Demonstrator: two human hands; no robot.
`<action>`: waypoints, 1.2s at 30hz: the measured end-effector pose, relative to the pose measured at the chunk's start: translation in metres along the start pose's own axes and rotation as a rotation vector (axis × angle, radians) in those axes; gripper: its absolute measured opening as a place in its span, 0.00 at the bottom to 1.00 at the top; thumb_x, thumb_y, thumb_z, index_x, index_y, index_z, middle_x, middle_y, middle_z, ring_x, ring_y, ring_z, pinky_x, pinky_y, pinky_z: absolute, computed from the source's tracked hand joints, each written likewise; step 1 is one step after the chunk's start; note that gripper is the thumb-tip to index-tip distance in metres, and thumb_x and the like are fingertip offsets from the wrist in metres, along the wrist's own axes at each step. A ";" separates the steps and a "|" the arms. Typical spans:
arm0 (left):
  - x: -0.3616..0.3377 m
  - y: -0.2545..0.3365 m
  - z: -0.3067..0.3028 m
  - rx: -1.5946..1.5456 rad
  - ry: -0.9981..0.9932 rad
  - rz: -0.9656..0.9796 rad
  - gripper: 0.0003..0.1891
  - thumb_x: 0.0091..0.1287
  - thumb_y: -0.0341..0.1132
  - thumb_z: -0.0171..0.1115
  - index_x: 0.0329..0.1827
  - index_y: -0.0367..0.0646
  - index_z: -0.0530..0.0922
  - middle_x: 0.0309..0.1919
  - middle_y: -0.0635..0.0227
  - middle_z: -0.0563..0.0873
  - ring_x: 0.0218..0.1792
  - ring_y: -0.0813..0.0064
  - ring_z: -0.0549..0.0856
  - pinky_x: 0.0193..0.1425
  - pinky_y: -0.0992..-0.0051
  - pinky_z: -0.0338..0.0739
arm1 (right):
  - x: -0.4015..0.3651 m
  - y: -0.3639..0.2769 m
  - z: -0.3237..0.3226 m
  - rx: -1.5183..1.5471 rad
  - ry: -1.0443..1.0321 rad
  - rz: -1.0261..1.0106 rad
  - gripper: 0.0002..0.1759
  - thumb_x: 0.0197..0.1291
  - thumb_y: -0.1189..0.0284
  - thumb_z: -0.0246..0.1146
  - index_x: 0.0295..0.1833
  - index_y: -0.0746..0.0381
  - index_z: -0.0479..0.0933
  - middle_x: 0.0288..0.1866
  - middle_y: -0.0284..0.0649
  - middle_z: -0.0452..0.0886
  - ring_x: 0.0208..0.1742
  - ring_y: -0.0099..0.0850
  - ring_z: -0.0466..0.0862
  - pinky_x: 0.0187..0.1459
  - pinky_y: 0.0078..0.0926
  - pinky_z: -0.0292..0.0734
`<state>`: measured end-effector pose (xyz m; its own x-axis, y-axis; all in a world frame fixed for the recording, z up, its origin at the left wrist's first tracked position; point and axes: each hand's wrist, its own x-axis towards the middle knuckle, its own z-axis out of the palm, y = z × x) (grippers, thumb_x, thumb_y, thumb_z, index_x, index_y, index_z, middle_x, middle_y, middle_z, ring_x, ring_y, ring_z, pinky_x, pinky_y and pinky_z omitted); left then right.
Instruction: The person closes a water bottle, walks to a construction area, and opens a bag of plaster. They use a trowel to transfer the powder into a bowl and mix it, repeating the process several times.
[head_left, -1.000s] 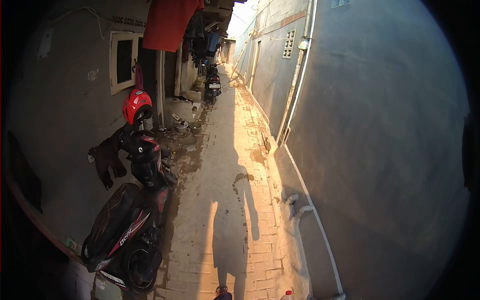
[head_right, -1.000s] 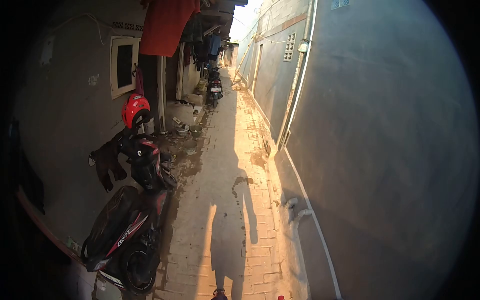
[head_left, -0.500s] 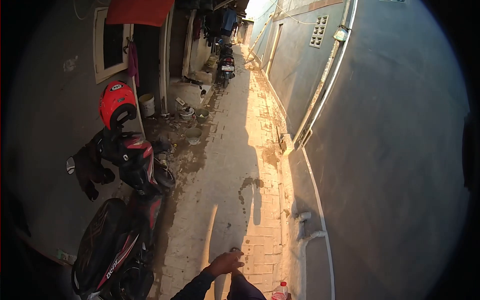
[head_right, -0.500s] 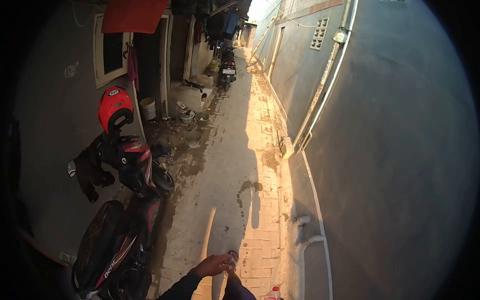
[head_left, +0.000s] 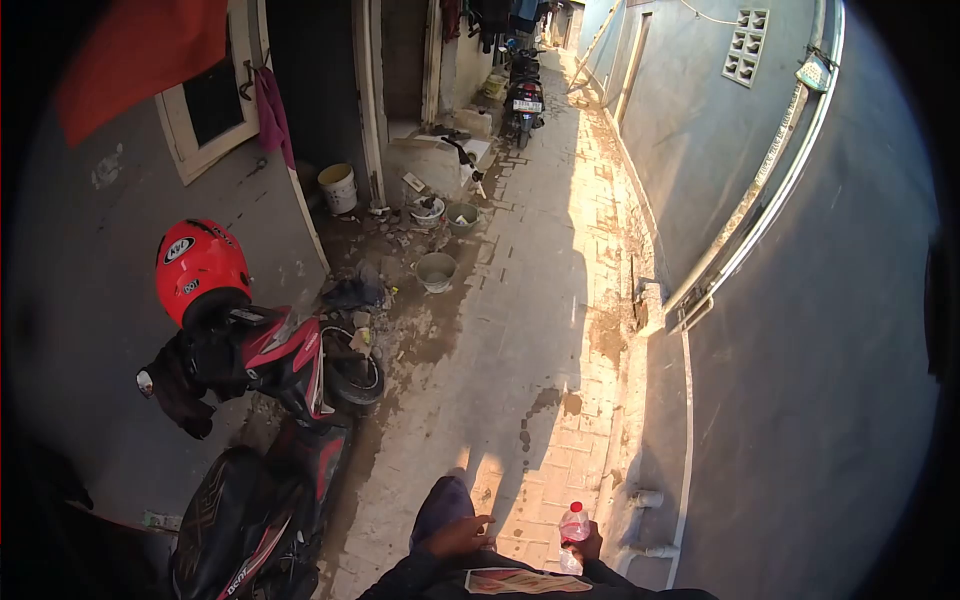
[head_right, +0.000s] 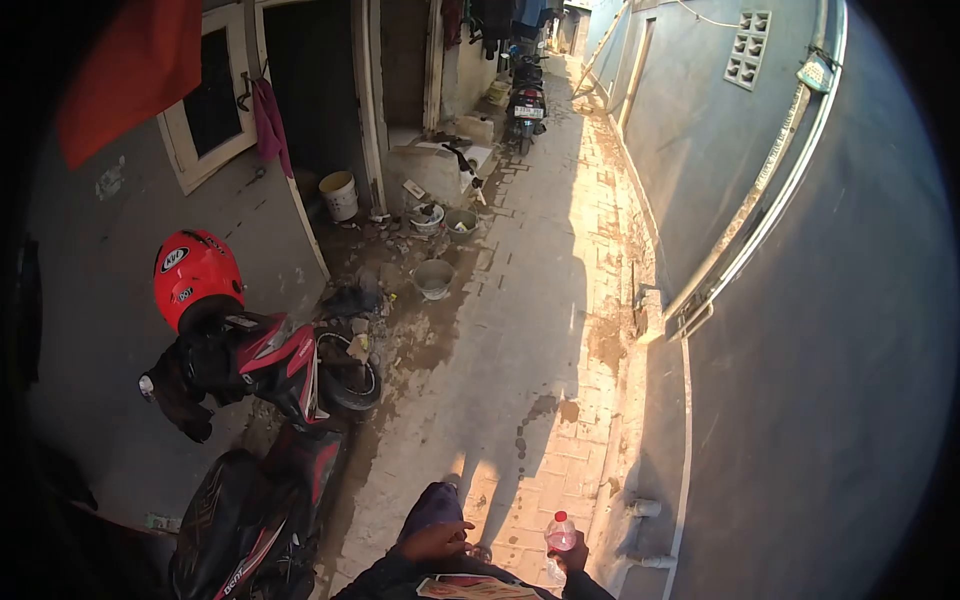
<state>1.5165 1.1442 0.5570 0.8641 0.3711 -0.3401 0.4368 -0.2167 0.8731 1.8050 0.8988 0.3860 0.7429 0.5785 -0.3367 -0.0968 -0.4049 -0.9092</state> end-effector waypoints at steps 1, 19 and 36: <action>0.020 -0.001 -0.019 0.005 0.014 0.003 0.28 0.67 0.45 0.67 0.66 0.40 0.74 0.37 0.51 0.89 0.39 0.56 0.88 0.44 0.63 0.80 | 0.034 -0.023 0.014 -0.087 -0.035 -0.102 0.38 0.29 0.78 0.81 0.53 0.64 0.74 0.44 0.43 0.87 0.43 0.34 0.88 0.43 0.33 0.86; 0.394 0.117 -0.391 0.287 0.434 0.362 0.28 0.61 0.43 0.70 0.64 0.46 0.75 0.38 0.54 0.84 0.40 0.54 0.86 0.43 0.61 0.80 | 0.414 -0.426 0.265 -0.202 -0.382 -0.545 0.38 0.44 0.75 0.80 0.62 0.65 0.71 0.49 0.44 0.84 0.50 0.30 0.84 0.53 0.30 0.81; 0.712 0.104 -0.715 0.177 0.946 0.032 0.16 0.59 0.39 0.72 0.46 0.44 0.78 0.33 0.62 0.82 0.28 0.63 0.82 0.33 0.65 0.76 | 0.809 -0.615 0.374 -0.470 -0.609 -0.299 0.49 0.42 0.68 0.81 0.72 0.57 0.67 0.60 0.51 0.76 0.61 0.45 0.78 0.59 0.40 0.78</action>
<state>1.9981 2.0311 0.6554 0.3509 0.9203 0.1732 0.5149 -0.3441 0.7852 2.2174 1.8807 0.5809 0.1910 0.9368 -0.2933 0.4360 -0.3486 -0.8297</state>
